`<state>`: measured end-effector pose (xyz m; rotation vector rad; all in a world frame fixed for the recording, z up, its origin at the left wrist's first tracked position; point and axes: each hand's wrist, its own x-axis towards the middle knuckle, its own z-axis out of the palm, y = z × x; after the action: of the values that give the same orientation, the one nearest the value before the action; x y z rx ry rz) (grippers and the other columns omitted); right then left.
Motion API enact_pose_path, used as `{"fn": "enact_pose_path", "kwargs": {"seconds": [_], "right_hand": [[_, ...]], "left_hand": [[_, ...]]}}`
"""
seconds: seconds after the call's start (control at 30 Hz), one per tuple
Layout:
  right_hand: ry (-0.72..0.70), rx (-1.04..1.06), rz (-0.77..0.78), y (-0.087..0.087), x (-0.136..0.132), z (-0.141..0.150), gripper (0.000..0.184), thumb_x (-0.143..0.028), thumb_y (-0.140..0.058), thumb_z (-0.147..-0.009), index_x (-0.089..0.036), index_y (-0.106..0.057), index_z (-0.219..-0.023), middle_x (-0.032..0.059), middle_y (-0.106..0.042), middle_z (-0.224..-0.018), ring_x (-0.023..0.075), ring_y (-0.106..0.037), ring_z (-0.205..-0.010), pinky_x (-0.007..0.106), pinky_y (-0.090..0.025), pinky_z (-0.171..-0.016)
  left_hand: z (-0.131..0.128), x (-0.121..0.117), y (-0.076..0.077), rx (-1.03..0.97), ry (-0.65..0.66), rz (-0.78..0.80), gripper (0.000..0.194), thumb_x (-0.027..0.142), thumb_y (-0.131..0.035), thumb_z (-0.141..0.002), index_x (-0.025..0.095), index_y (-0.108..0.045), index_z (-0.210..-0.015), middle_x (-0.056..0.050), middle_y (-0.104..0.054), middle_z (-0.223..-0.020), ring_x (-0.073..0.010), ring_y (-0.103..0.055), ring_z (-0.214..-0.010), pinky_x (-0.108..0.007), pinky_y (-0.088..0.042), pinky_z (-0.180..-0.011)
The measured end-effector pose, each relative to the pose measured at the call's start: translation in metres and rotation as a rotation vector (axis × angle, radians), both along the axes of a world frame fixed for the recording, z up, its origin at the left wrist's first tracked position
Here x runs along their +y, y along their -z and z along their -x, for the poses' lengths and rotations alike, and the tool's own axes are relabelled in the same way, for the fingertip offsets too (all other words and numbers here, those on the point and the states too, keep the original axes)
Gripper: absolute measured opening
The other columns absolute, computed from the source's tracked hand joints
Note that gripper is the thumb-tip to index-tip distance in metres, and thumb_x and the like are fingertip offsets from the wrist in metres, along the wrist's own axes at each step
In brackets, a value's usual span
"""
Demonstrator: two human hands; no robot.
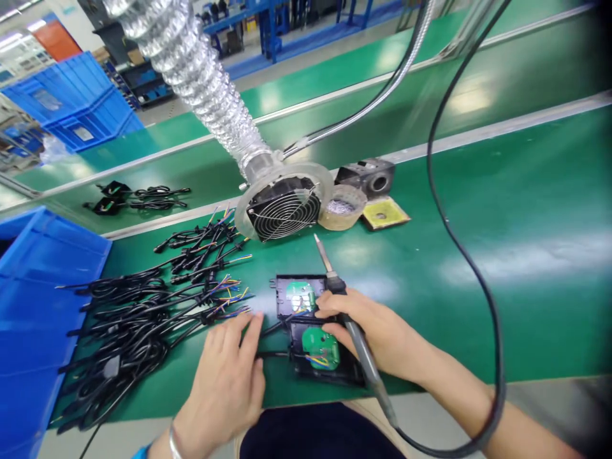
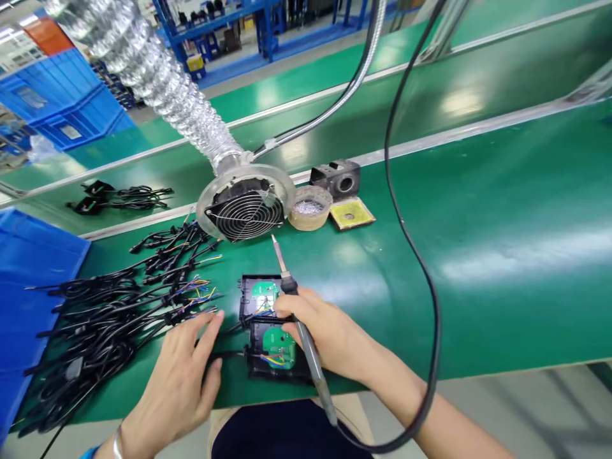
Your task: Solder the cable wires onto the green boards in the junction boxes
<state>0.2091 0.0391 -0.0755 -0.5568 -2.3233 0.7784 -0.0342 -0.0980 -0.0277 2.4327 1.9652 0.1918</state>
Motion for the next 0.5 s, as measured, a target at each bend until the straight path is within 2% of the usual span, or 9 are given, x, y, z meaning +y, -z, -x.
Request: {"fn": "enact_pose_path", "kwargs": {"seconds": [0.1,0.17,0.23,0.33,0.5], "right_hand": [[0.021,0.052,0.022,0.002,-0.003,0.001,0.029,-0.009,-0.055,-0.088,-0.021,-0.049,-0.114,0.0083,-0.062,-0.102,0.021,-0.064,-0.095,0.034,-0.058,-0.079],[0.025,0.093,0.034,0.003,-0.004,0.002,0.033,-0.007,-0.055,-0.087,-0.02,-0.048,-0.116,0.0091,-0.062,-0.104,0.0207,-0.064,-0.098,0.033,-0.058,-0.081],[0.028,0.116,0.046,0.004,-0.004,0.001,0.035,-0.006,-0.055,-0.086,-0.02,-0.047,-0.117,0.0088,-0.062,-0.103,0.0206,-0.064,-0.1,0.033,-0.059,-0.082],[0.049,0.109,0.08,0.005,-0.004,0.0,0.033,-0.006,-0.055,-0.086,-0.021,-0.048,-0.114,0.0078,-0.062,-0.1,0.0205,-0.066,-0.097,0.033,-0.059,-0.08],[0.036,0.061,0.157,0.003,-0.003,-0.002,0.034,-0.005,-0.053,-0.085,-0.021,-0.049,-0.115,0.0067,-0.063,-0.1,0.0196,-0.066,-0.095,0.033,-0.059,-0.079]], "left_hand": [[-0.023,0.021,-0.015,-0.152,0.191,0.089,0.072,0.02,-0.053,-0.08,0.01,-0.031,-0.148,-0.017,-0.046,-0.141,-0.0303,-0.043,-0.128,-0.046,-0.035,-0.108],[-0.032,0.045,-0.019,-0.184,0.336,0.192,0.077,0.032,-0.058,-0.078,0.01,-0.033,-0.147,-0.016,-0.043,-0.148,-0.0311,-0.038,-0.136,-0.048,-0.028,-0.114],[-0.035,0.066,-0.017,-0.181,0.411,0.263,0.081,0.044,-0.059,-0.077,0.01,-0.034,-0.147,-0.015,-0.039,-0.153,-0.0313,-0.032,-0.142,-0.049,-0.021,-0.118],[-0.035,0.082,-0.008,-0.159,0.436,0.275,0.08,0.052,-0.056,-0.08,0.009,-0.037,-0.145,-0.017,-0.041,-0.152,-0.0314,-0.034,-0.142,-0.048,-0.021,-0.119],[-0.035,0.078,-0.002,-0.118,0.405,0.192,0.08,0.052,-0.057,-0.078,0.004,-0.039,-0.14,-0.024,-0.048,-0.144,-0.0376,-0.043,-0.135,-0.052,-0.034,-0.11]]}}
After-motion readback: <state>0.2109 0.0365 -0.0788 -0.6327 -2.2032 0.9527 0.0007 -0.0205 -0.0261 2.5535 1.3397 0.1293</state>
